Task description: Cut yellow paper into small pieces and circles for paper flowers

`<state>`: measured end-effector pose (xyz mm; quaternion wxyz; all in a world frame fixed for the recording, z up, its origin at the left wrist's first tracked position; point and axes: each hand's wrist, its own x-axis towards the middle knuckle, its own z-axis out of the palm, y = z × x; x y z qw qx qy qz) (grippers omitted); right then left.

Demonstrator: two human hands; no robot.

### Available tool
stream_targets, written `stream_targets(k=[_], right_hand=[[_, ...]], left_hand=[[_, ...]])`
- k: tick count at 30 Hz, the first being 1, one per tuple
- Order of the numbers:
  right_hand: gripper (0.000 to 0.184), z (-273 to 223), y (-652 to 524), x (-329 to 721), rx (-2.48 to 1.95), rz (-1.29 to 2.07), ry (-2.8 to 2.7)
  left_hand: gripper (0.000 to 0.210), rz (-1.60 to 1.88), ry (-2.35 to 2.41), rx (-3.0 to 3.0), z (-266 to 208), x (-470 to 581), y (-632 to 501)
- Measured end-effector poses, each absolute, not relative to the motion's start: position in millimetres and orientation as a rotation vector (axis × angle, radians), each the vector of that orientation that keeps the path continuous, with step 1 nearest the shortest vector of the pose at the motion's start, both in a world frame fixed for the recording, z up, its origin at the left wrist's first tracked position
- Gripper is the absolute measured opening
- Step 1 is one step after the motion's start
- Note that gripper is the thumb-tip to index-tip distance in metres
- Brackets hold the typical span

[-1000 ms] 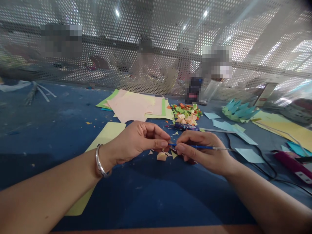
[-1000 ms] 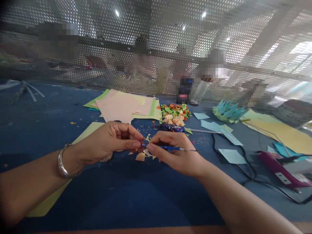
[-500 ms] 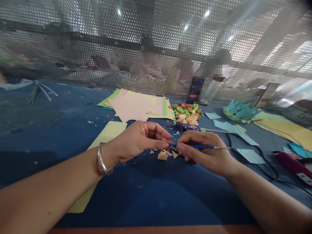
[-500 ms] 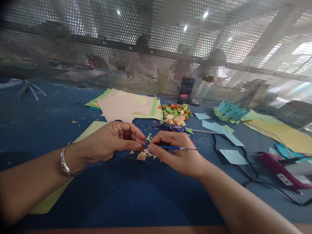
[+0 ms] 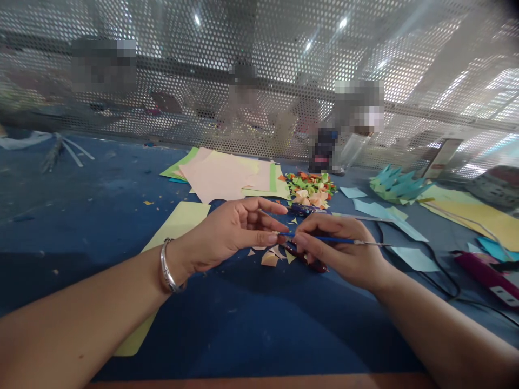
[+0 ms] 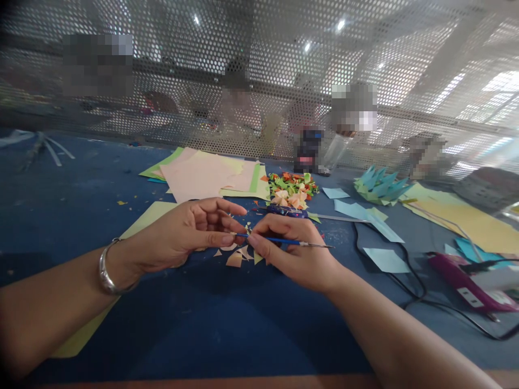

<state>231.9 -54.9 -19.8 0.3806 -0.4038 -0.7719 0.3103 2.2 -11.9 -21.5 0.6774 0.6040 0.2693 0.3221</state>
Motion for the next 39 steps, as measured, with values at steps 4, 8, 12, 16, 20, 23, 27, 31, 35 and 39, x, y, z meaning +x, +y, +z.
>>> stream_targets(k=[4,8,12,16,20,23,27,31,35,39], right_hand=[[0.024,-21.6,-54.5,232.8,-1.038,0.822,-1.943],[0.024,-23.3,-54.3,233.5,-1.034,0.842,-1.925],[0.023,-23.3,-53.7,233.9,-1.027,0.830,-1.890],[0.026,-21.7,-53.8,233.6,-1.075,0.778,-1.887],[0.028,-20.7,-54.1,233.7,-1.098,0.748,-1.862],[0.031,-21.8,-53.5,234.2,-1.096,0.753,-1.836],[0.033,-24.8,-51.8,235.0,-1.105,0.837,-1.758],[0.037,-25.1,-50.0,234.5,-1.112,0.894,-1.679],[0.041,-24.0,-49.2,233.4,-1.115,0.915,-1.640],[0.041,-24.2,-48.7,234.7,-1.123,0.863,-1.609]], left_hand=[[0.046,0.735,0.608,1.374,-22.7,3.6,-12.2],[0.046,0.765,0.619,1.387,-25.0,4.1,-12.1],[0.044,0.803,0.639,1.365,-26.2,3.8,-11.6],[0.044,0.833,0.659,1.320,-23.5,4.4,-12.1],[0.046,0.826,0.672,1.312,-21.1,6.5,-14.0],[0.046,0.818,0.690,1.341,-21.6,8.9,-16.3],[0.046,0.841,0.729,1.370,-23.0,11.6,-18.5],[0.045,0.899,0.753,1.394,-22.7,12.1,-19.1],[0.042,0.942,0.752,1.398,-21.8,11.9,-18.8],[0.040,0.985,0.801,1.333,-23.5,10.6,-15.4]])
